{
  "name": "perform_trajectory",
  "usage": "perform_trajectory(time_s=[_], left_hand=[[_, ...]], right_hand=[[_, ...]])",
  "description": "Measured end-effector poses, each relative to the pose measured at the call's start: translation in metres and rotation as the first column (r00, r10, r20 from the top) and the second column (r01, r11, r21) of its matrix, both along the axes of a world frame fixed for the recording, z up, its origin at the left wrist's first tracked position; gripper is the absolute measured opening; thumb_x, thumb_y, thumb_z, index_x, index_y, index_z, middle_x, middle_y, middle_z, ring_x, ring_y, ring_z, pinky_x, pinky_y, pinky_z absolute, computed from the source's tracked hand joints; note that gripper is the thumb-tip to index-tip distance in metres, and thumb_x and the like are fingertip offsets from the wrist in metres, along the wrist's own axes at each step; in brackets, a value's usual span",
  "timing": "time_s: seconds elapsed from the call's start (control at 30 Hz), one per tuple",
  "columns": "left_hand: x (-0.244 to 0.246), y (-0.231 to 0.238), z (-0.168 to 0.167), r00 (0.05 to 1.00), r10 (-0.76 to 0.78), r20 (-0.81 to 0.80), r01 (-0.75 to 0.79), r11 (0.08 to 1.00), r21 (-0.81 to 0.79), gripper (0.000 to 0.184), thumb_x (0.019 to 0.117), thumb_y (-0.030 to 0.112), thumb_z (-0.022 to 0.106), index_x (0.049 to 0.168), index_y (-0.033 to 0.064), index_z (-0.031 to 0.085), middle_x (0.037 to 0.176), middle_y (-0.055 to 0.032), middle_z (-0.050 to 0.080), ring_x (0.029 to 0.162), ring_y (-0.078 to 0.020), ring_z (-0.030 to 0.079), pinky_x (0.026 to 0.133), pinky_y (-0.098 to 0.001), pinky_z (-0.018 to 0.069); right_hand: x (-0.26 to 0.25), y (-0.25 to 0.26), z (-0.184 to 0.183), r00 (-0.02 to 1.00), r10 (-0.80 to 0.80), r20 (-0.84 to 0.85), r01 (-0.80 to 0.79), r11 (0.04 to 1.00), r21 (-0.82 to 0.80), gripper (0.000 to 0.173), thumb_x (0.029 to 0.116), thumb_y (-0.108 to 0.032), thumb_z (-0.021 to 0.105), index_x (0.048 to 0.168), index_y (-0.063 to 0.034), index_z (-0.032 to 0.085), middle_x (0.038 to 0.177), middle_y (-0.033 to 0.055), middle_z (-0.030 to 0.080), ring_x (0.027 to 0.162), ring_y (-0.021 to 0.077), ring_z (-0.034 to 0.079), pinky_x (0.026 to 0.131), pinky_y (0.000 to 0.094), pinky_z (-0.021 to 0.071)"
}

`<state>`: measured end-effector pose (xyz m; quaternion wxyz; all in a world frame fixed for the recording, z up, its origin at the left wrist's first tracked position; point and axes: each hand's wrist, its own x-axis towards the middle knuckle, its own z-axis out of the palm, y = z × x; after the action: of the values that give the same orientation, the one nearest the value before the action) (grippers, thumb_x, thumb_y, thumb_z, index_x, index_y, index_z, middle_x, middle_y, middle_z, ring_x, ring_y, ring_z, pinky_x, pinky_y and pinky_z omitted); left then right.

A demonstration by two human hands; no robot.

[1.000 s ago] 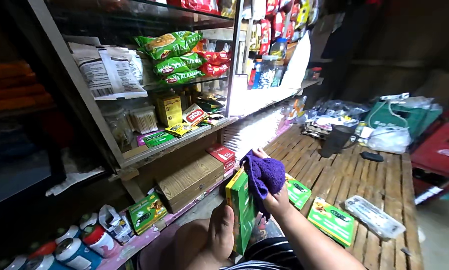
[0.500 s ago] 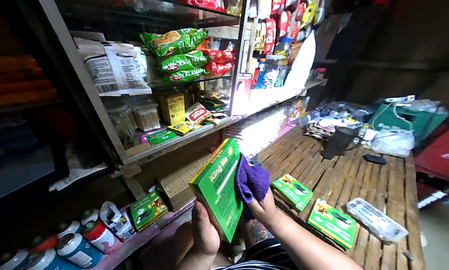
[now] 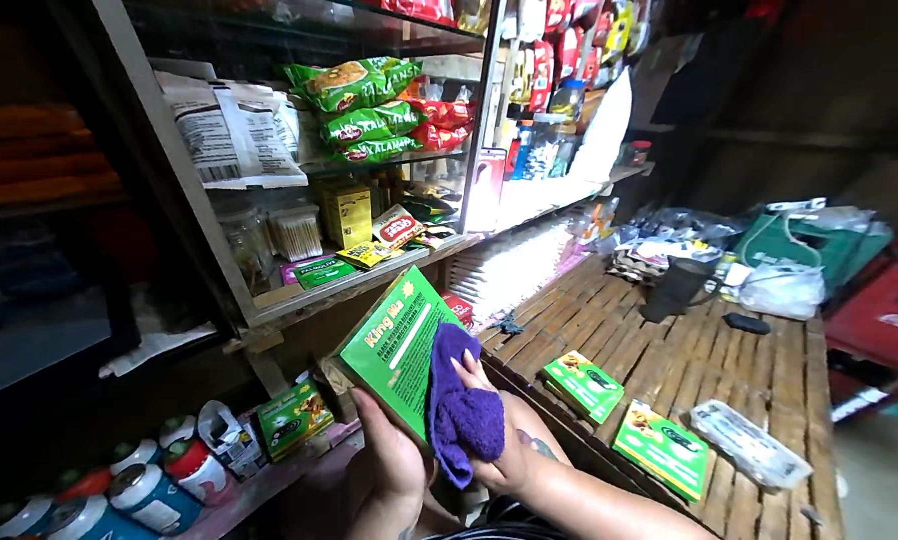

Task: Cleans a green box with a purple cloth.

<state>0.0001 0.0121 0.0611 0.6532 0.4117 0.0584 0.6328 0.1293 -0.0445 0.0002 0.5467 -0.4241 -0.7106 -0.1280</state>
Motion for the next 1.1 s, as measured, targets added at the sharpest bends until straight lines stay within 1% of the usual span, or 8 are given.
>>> perform_trajectory(time_s=[0.23, 0.33, 0.43, 0.53, 0.63, 0.73, 0.9, 1.1], left_hand=[[0.000, -0.006, -0.002, 0.995, -0.102, 0.016, 0.102, 0.994, -0.048, 0.051, 0.1050, 0.056, 0.031, 0.131, 0.0147, 0.047, 0.115, 0.0119, 0.068, 0.112, 0.0020, 0.063, 0.098, -0.0220, 0.0533], [0.004, 0.011, -0.043, 0.992, -0.128, -0.016, 0.128, 0.956, 0.266, 0.064, 0.1070, 0.053, 0.034, 0.145, 0.0032, 0.041, 0.134, -0.0008, 0.061, 0.127, -0.0066, 0.056, 0.106, -0.0267, 0.0460], [-0.001, -0.001, -0.035, 0.971, -0.205, -0.123, 0.221, 0.965, 0.138, 0.063, 0.0989, 0.066, 0.040, 0.131, 0.0148, 0.057, 0.121, 0.0048, 0.069, 0.116, -0.0033, 0.062, 0.101, -0.0276, 0.0511], [0.011, 0.008, -0.064, 0.911, -0.409, 0.056, 0.383, 0.887, 0.259, 0.048, 0.1067, 0.045, 0.045, 0.131, 0.0061, 0.060, 0.121, -0.0008, 0.069, 0.115, -0.0050, 0.063, 0.101, -0.0251, 0.0488], [-0.005, -0.017, -0.037, 0.927, -0.211, -0.310, 0.267, 0.951, 0.153, 0.025, 0.1069, 0.019, 0.042, 0.110, -0.0009, 0.057, 0.094, 0.0055, 0.064, 0.092, 0.0071, 0.060, 0.086, -0.0131, 0.0490], [-0.019, -0.037, -0.005, 0.734, -0.036, -0.678, 0.204, 0.964, 0.169, 0.028, 0.1018, 0.006, 0.047, 0.120, -0.0123, 0.057, 0.103, -0.0115, 0.066, 0.097, -0.0033, 0.060, 0.090, -0.0214, 0.0470], [0.013, -0.022, -0.039, 0.953, 0.011, -0.304, 0.110, 0.919, 0.379, 0.060, 0.1019, 0.062, 0.030, 0.122, 0.0154, 0.063, 0.107, 0.0145, 0.070, 0.106, 0.0092, 0.062, 0.096, -0.0182, 0.0518], [0.008, -0.021, -0.034, 0.967, 0.029, -0.253, 0.066, 0.930, 0.362, 0.058, 0.0992, 0.066, 0.032, 0.122, 0.0233, 0.066, 0.108, 0.0178, 0.071, 0.107, 0.0080, 0.063, 0.097, -0.0191, 0.0528]], right_hand=[[-0.010, -0.003, -0.003, 0.991, 0.016, 0.135, -0.023, 0.999, 0.048, 0.052, 0.1021, -0.051, 0.042, 0.128, -0.0075, 0.054, 0.151, 0.0195, 0.050, 0.150, 0.0334, 0.035, 0.125, 0.0541, 0.0172], [-0.011, -0.006, -0.002, 0.987, 0.025, 0.156, -0.034, 0.998, 0.058, 0.051, 0.1019, -0.052, 0.043, 0.129, -0.0107, 0.055, 0.153, 0.0170, 0.049, 0.150, 0.0314, 0.035, 0.124, 0.0541, 0.0199], [-0.010, -0.009, 0.005, 0.985, 0.037, 0.166, -0.049, 0.997, 0.068, 0.049, 0.1014, -0.052, 0.046, 0.130, -0.0132, 0.058, 0.154, 0.0168, 0.047, 0.150, 0.0326, 0.034, 0.124, 0.0560, 0.0224], [-0.009, -0.015, 0.014, 0.987, 0.034, 0.159, -0.042, 0.998, 0.048, 0.053, 0.1035, -0.049, 0.042, 0.139, -0.0117, 0.055, 0.159, 0.0164, 0.042, 0.153, 0.0305, 0.030, 0.126, 0.0531, 0.0187], [-0.002, -0.022, 0.024, 0.990, 0.016, 0.139, -0.016, 1.000, 0.000, 0.058, 0.1035, -0.048, 0.043, 0.145, -0.0091, 0.049, 0.161, 0.0173, 0.038, 0.155, 0.0289, 0.025, 0.128, 0.0508, 0.0160], [0.008, -0.023, 0.027, 0.998, 0.005, 0.067, -0.005, 1.000, 0.003, 0.057, 0.1001, -0.049, 0.052, 0.133, -0.0034, 0.058, 0.154, 0.0254, 0.045, 0.151, 0.0356, 0.032, 0.126, 0.0537, 0.0193], [0.024, -0.016, 0.032, 0.991, 0.022, -0.130, -0.018, 0.999, 0.029, 0.074, 0.1038, -0.047, 0.051, 0.155, 0.0032, 0.033, 0.161, 0.0170, 0.038, 0.149, 0.0153, 0.035, 0.126, 0.0373, 0.0275], [0.019, -0.011, 0.019, 0.971, -0.018, -0.238, 0.023, 1.000, 0.017, 0.074, 0.1060, -0.047, 0.046, 0.155, 0.0064, 0.030, 0.160, 0.0181, 0.039, 0.147, 0.0142, 0.039, 0.125, 0.0347, 0.0307]])
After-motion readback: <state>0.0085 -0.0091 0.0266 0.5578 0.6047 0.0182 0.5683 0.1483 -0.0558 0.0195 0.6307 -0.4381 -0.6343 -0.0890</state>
